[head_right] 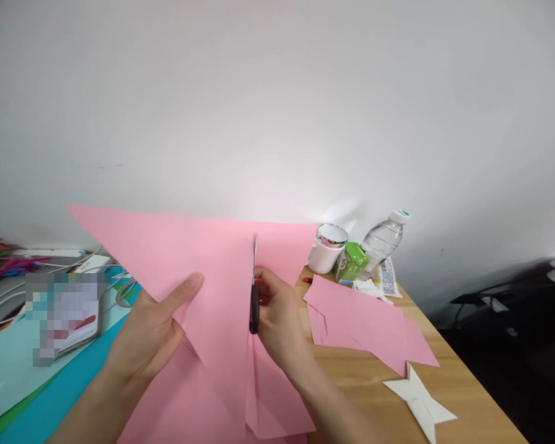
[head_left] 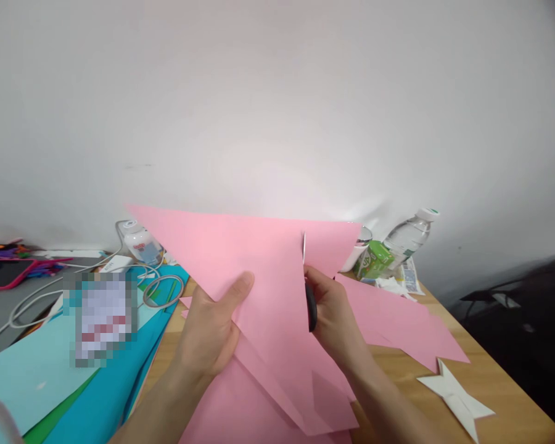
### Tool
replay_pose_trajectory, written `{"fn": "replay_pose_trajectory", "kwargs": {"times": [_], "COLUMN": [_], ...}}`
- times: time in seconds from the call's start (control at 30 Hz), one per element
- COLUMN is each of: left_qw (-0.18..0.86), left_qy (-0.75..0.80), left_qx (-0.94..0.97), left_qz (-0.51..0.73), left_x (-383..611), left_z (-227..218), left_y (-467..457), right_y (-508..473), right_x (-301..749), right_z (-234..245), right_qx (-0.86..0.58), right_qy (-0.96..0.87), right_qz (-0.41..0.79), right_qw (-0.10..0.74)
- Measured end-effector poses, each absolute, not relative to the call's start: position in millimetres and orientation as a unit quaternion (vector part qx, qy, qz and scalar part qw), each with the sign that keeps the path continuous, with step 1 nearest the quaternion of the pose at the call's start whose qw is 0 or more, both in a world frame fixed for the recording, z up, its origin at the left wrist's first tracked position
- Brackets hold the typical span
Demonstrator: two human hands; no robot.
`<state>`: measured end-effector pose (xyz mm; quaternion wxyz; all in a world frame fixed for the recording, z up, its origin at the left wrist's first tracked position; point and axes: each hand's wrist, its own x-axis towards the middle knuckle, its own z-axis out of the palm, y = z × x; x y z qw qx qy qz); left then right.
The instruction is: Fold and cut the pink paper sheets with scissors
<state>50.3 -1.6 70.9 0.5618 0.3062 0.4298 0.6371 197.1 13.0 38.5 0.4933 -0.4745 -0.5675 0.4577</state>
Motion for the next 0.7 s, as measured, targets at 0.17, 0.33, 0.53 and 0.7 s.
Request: {"fn": "replay_pose_trajectory", "kwargs": {"times": [0.17, 0.33, 0.53, 0.7], "left_qw": [0.558, 0.55, 0.581, 0.58], "left_qy": [0.443, 0.447, 0.424, 0.425], "left_qx": [0.304, 0.301, 0.305, 0.301], "left_qz": [0.632, 0.638, 0.624, 0.627], "left_x": [50, 50, 50, 53], "left_z": [72, 71, 68, 67], "left_y": [-1, -1, -3, -5], "right_y": [14, 15, 15, 16], "right_x": [197, 197, 199, 200], "right_z": [38, 35, 46, 50], "right_qx": [-0.451, -0.46, -0.45, -0.427], "right_qy": [-0.554, -0.555, -0.553, -0.552], "right_qz": [0.484, 0.482, 0.479, 0.48], "right_qw": [0.506, 0.498, 0.512, 0.531]}}
